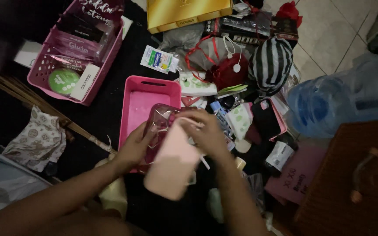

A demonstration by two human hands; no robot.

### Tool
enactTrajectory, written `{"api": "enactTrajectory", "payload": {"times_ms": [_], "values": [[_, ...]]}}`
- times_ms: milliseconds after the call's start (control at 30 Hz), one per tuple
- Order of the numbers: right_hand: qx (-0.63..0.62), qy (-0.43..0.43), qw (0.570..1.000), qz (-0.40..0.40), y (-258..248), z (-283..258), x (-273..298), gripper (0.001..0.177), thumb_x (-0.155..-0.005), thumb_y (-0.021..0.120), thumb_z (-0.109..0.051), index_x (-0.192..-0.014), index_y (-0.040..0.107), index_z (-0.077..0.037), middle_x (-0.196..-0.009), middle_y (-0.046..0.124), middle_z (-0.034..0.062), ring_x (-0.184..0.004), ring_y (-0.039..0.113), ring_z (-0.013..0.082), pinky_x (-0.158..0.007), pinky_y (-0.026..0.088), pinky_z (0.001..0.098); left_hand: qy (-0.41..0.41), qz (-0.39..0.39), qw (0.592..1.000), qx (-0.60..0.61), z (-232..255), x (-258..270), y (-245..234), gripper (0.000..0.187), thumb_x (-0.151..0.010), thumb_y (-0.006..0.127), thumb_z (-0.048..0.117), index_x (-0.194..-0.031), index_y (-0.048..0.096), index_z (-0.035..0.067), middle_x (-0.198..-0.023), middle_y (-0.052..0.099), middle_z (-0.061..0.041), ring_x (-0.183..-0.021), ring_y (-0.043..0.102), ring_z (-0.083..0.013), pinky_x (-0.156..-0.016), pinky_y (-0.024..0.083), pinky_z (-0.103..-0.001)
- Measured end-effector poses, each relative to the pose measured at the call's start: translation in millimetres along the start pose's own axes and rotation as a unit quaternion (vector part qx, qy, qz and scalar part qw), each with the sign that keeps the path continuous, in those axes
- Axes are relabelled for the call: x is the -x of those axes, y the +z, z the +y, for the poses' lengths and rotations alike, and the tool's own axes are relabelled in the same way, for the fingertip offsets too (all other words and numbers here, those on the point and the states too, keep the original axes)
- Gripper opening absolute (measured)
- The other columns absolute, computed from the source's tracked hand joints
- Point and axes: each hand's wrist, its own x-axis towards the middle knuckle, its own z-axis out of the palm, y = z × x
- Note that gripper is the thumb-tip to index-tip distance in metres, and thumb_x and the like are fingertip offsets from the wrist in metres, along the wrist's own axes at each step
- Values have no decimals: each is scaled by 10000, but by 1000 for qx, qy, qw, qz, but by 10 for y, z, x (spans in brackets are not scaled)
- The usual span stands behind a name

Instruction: The person organizes various items by hand, placing a pouch, a jar, and packets into a pink basket. They then fill a second pink basket with phone cases, small boxes, and additional packets from the pile.

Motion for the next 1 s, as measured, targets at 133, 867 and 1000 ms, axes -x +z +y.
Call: {"api": "enactTrajectory", "payload": {"times_ms": [133, 867, 1000], "values": [[210, -136, 963, 98, 484, -239, -203, 213, -837, 812, -168, -1048, 815, -137, -926, 647, 102, -1030, 524, 313, -940, 462, 425, 46, -26, 995, 87, 4, 30, -10, 446, -1105, 377, 393, -1276, 594, 43, -976, 660, -22, -860, 610, -91, -782, 533, -277], [-150, 18, 967, 204, 933, 391, -153, 341, -1093, 501, -249, -1383, 525, -70, -1351, 600, 104, -1293, 561, 172, -1105, 430, 335, 13, 36, 999, 5, -148, -67, -84, 631, -946, 650, 233, -1504, 405, 70, -1297, 657, -116, -1131, 651, -188, -928, 547, -346], [-53, 9, 931, 362, 210, 1260, -257, 341, -1070, 553, -281, -1308, 589, -39, -1250, 603, 113, -1049, 621, 210, -950, 528, 375, -47, 71, 995, 44, -5, 16, -97, 658, -943, 642, 246, -1531, 378, 114, -1295, 656, -124, -1116, 661, -204, -921, 555, -361]]}}
